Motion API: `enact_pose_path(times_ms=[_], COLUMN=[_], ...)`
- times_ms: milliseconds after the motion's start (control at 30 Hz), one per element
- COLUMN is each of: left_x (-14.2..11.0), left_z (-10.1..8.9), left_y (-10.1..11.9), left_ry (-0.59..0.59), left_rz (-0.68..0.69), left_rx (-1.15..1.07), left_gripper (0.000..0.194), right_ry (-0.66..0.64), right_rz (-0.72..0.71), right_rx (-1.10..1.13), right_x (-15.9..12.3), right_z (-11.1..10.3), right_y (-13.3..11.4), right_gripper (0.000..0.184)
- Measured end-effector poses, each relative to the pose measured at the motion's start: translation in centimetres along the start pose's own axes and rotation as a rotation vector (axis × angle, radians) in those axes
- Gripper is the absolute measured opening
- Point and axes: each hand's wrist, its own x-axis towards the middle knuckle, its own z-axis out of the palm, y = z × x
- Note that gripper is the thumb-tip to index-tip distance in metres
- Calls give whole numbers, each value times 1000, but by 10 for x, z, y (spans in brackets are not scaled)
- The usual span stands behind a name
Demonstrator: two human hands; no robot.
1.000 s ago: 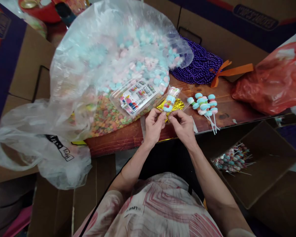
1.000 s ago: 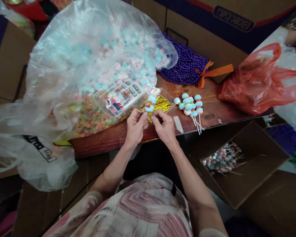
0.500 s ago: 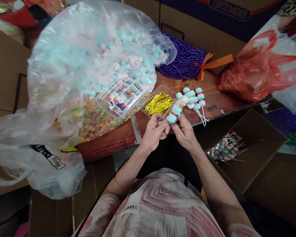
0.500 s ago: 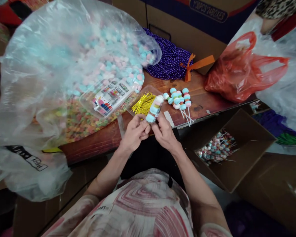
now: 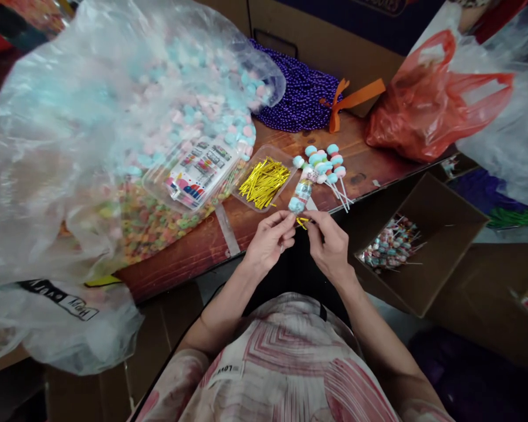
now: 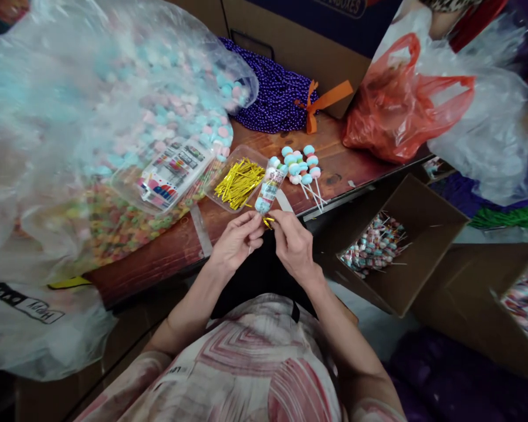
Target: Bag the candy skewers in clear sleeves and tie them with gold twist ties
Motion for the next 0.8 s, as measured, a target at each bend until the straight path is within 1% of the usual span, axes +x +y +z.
enact_pose_path(times_ms=[67,100,133,200,300,367,467,533,600,667,733,800], left_x=[-1,-2,-3,-6,-5,-1,3,3,-1,-5,-7,-8], left_z=[5,7,9,12,15,16,20,22,25,27,30,34], left_y=[-2,-3,-5,-10,-22,-32,-45,-50,-55,-61,-71,-83], left_ry=[10,9,3,-27,-86,-117,-202,-266,-299,-298,-301,-290], left_rz=[-55,-75,-90,-107,-60,-14,-28,-8,90,169,164,105], left_rx=[-12,-15,-19,-24,14,63,155,219,330,498,661,726], left_gripper=[39,37,37,39,39,39,45,50,58,65,68,63], right_ry=[77,105,130,159,180,209,213,201,221,271,316,361], right_rz=[-175,-229,-259,-257,-153,-29,158,266,364,440,488,531], right_rx=[-127,-178,-219,-259,-230,-177,-82,-21,8,-1,-17,-20], right_x=[-6,-8,-10,-13,-16,-20,-31,-39,-47,-54,-62,-71], right_z=[-2,-3,-4,-5,-6,-7,-13,-24,-38,-53,-63,-68], right_y=[6,9,10,11,6,0,-6,-9,-11,-13,-13,-14], right_gripper=[20,20,19,16,17,16,16,15,14,15,16,17])
